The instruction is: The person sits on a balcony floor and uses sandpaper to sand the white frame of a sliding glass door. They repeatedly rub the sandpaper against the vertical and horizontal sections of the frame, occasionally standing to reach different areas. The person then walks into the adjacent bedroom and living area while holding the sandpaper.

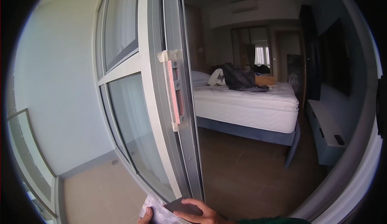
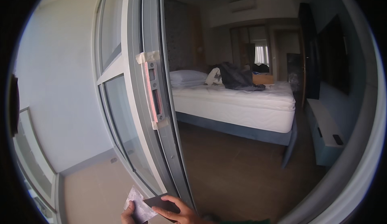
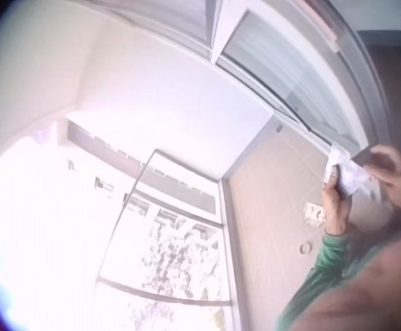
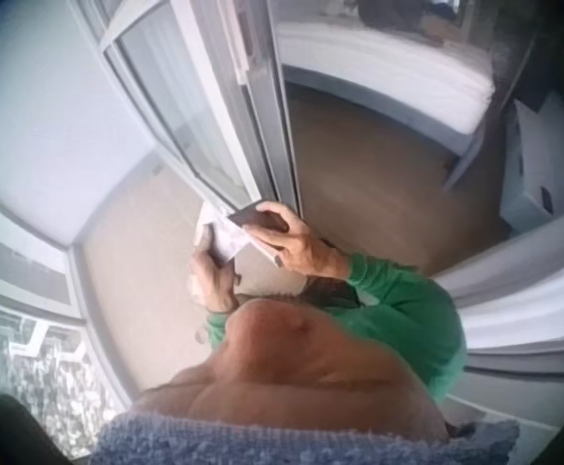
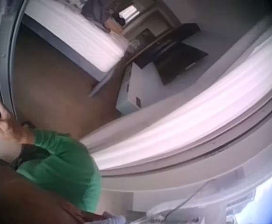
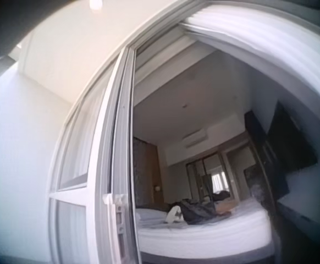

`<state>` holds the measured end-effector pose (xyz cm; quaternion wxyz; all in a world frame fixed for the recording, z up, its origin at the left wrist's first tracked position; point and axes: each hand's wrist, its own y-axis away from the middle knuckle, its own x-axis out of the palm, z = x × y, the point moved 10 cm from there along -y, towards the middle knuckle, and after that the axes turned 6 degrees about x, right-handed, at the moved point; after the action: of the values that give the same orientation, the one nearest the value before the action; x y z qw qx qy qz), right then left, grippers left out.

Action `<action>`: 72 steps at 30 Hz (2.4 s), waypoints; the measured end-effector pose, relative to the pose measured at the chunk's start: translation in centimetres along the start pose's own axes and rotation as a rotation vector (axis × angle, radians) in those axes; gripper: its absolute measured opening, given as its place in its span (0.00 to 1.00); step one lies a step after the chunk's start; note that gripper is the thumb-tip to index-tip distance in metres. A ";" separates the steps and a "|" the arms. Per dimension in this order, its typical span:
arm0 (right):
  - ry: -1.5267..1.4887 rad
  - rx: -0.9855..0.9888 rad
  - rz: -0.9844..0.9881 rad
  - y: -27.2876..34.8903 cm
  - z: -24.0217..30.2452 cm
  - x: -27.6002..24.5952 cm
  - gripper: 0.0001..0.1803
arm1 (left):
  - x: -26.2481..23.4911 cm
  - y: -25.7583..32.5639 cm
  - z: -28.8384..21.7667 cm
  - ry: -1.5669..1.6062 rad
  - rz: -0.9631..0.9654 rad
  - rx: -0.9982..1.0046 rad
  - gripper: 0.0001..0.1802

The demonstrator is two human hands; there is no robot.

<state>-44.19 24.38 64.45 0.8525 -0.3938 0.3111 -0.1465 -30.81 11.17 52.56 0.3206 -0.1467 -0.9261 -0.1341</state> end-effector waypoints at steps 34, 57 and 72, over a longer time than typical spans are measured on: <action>0.978 -0.575 0.022 -7.9 6.9 -8.1 0.18 | 16.5 0.4 -14.7 -0.259 0.387 0.824 0.10; 1.774 -0.865 -0.135 -19.5 9.8 -11.4 0.22 | 5.0 -3.3 -7.9 0.068 0.134 0.559 0.18; 1.817 -0.785 -0.149 -21.0 8.5 -10.4 0.22 | 2.4 -4.6 -6.1 0.111 0.143 0.526 0.21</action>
<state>-46.76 20.82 88.99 0.0876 -0.4048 0.8473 -0.3325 -30.84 5.32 57.98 0.4066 -0.1157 -0.8974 0.1259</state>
